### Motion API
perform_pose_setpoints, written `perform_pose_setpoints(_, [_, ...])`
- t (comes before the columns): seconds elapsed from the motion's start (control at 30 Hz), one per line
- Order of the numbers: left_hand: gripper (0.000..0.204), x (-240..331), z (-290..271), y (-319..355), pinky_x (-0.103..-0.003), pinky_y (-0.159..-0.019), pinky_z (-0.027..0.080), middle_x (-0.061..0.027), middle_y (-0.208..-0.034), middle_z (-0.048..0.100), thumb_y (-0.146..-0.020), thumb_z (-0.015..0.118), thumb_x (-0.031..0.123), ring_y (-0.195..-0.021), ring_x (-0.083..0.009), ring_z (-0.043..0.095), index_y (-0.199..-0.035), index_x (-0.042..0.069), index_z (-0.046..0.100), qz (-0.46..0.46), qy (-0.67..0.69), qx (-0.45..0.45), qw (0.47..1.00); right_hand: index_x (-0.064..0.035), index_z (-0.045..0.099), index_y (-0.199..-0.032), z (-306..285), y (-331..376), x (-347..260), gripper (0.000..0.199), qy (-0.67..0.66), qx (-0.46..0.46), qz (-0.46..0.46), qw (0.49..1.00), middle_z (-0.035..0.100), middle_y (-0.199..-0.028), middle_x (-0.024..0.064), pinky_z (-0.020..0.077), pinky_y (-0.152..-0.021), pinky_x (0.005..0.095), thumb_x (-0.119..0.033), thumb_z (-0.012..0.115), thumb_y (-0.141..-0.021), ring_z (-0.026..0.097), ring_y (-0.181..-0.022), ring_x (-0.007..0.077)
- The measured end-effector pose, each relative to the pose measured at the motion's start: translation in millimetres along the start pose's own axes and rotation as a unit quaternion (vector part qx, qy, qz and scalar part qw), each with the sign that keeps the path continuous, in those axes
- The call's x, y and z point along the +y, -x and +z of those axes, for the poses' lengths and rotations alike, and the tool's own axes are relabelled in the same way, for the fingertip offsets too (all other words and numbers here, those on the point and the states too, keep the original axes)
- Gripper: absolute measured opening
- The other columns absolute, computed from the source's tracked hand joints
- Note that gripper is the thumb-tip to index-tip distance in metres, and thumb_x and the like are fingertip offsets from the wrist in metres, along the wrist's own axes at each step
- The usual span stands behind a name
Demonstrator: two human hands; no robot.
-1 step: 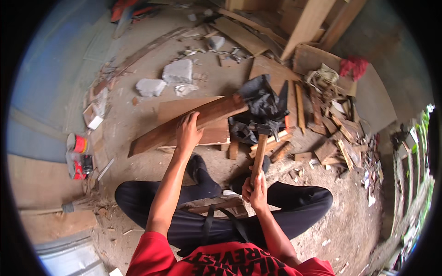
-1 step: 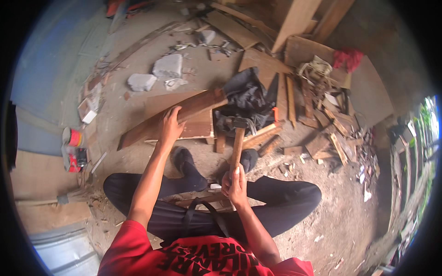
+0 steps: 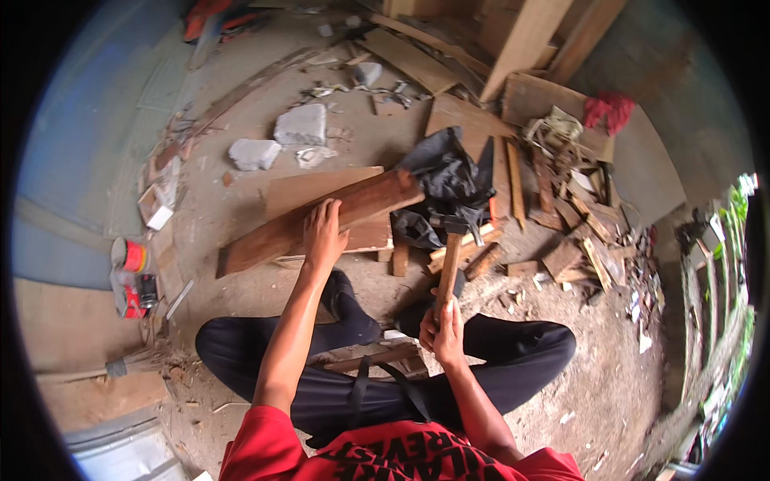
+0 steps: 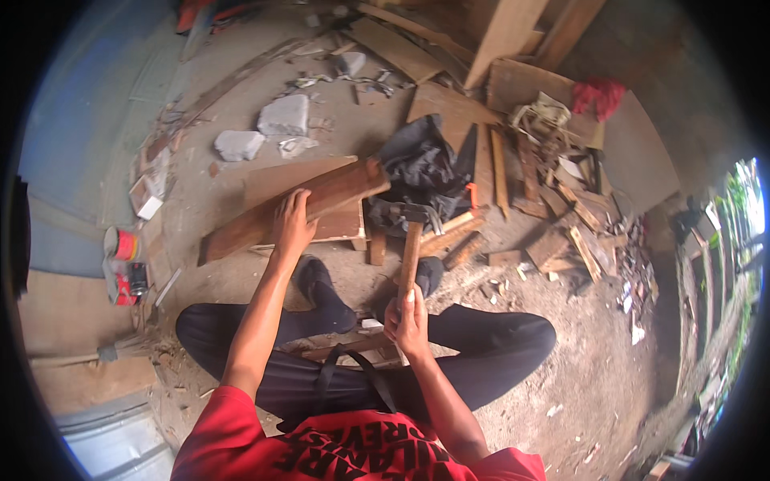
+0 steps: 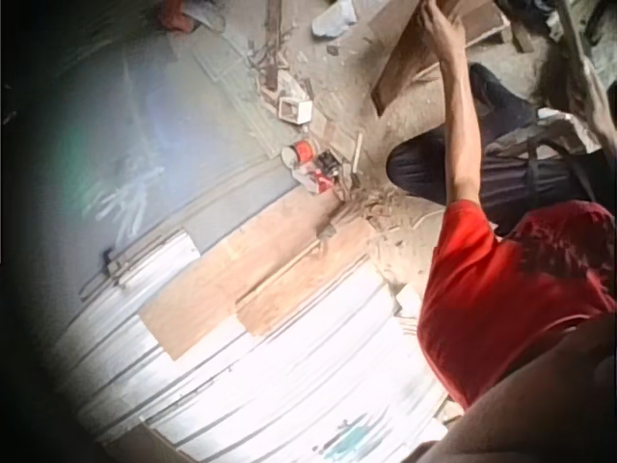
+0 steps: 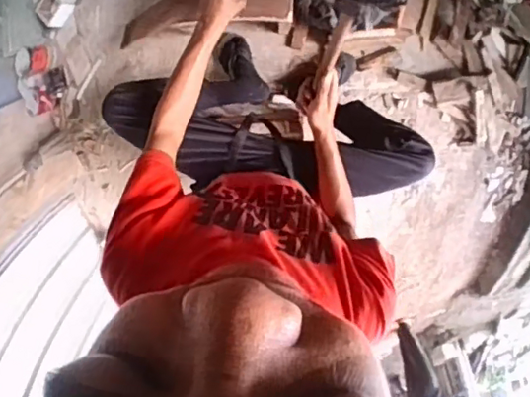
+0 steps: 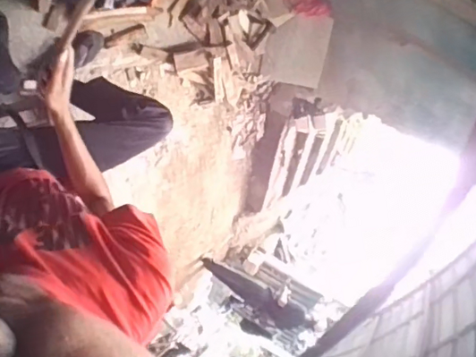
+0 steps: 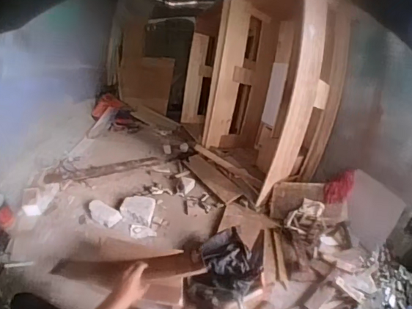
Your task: The person sits on the floor and uses a hammer to repeatedly strike a piece of wood placed on a cardboard box, splitting it into smaller pieces. The person adjusts the wood and discards the split pieces onto a pile nearby.
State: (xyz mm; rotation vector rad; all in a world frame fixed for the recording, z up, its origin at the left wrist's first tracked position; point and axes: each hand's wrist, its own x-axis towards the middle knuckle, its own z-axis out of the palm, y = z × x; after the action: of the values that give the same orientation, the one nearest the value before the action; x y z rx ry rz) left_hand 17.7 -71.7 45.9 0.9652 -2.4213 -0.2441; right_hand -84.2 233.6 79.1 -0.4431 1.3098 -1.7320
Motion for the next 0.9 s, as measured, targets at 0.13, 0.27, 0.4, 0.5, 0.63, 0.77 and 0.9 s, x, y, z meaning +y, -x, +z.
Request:
perform_pose_setpoints(0.13, [0.082,-8.3,34.9,41.5,-0.052,-0.108,0.036,-0.0120,-0.142,0.047,-0.064,0.091,0.014,-0.132,-0.0353,0.046,-0.134,0.010,0.049,-0.009,-0.045,-0.074,0.996,-0.0118,0.044,-0.137,-26.4,-3.2,11.4,0.046,0.020,0.036,-0.016,0.999,0.039,-0.065,-0.0036,0.0316,-0.039,0.0211,-0.047,0.039,-0.109,0.036,-0.044,0.0056])
perform_pose_setpoints(0.27, [0.089,-23.4,20.7,44.1,-0.055,-0.116,0.029,-0.0176,-0.149,0.041,-0.066,0.091,0.038,-0.136,-0.0442,0.039,-0.137,0.005,0.049,0.021,0.138,-0.119,0.983,-0.0121,0.047,-0.135,-34.4,4.1,25.3,0.040,0.031,0.073,0.020,0.997,0.039,-0.064,-0.0046,0.0284,-0.036,0.0215,-0.042,0.040,-0.110,0.036,-0.044,0.0043])
perform_pose_setpoints(0.4, [0.055,-10.3,6.3,33.2,-0.046,-0.110,0.039,-0.0157,-0.134,0.059,-0.086,0.078,0.031,-0.128,-0.0336,0.054,-0.130,0.004,0.059,0.008,0.134,-0.133,0.982,-0.0133,0.046,-0.138,-29.5,-5.3,47.0,0.038,0.061,0.068,0.025,0.996,0.038,-0.063,-0.0018,0.0282,-0.033,0.0235,-0.038,0.037,-0.111,0.032,-0.038,0.0064])
perform_pose_setpoints(0.5, [0.035,40.6,-1.5,16.9,-0.039,-0.099,0.049,-0.0147,-0.117,0.070,-0.094,0.072,0.026,-0.112,-0.0292,0.065,-0.117,0.000,0.068,-0.040,0.328,-0.065,0.941,-0.0134,0.046,-0.138,-28.5,-14.6,59.0,0.037,0.087,0.030,0.012,0.996,0.042,-0.067,-0.0028,0.0292,-0.037,0.0213,-0.037,0.040,-0.111,0.034,-0.044,0.0042])
perform_pose_setpoints(0.63, [0.028,100.9,-10.9,2.8,-0.034,-0.096,0.050,-0.0127,-0.113,0.072,-0.098,0.067,0.022,-0.108,-0.0221,0.067,-0.114,0.000,0.072,-0.077,0.437,-0.041,0.895,-0.0103,0.048,-0.137,-28.1,-16.0,65.8,0.035,0.131,0.037,-0.005,0.991,0.042,-0.071,-0.0047,0.0315,-0.048,0.0182,-0.032,0.045,-0.110,0.038,-0.057,0.0030])
perform_pose_setpoints(0.77, [0.026,126.0,5.0,-1.0,-0.033,-0.092,0.051,-0.0124,-0.107,0.071,-0.097,0.069,0.022,-0.104,-0.0228,0.068,-0.110,-0.001,0.073,-0.076,0.477,-0.065,0.873,-0.0077,0.047,-0.139,-31.7,-16.1,62.3,0.036,0.157,0.030,-0.004,0.987,0.042,-0.070,-0.0055,0.0311,-0.048,0.0193,-0.029,0.046,-0.110,0.038,-0.057,0.0029])
perform_pose_setpoints(0.9, [0.023,126.2,31.5,5.9,-0.030,-0.084,0.051,-0.0101,-0.102,0.069,-0.094,0.073,0.019,-0.094,-0.0193,0.066,-0.100,-0.002,0.073,-0.155,0.568,-0.091,0.803,-0.0039,0.048,-0.138,-34.7,-17.1,50.6,0.040,0.323,0.038,-0.015,0.945,0.052,-0.068,0.0017,0.0407,-0.053,0.0283,-0.031,0.047,-0.109,0.050,-0.057,0.0108])
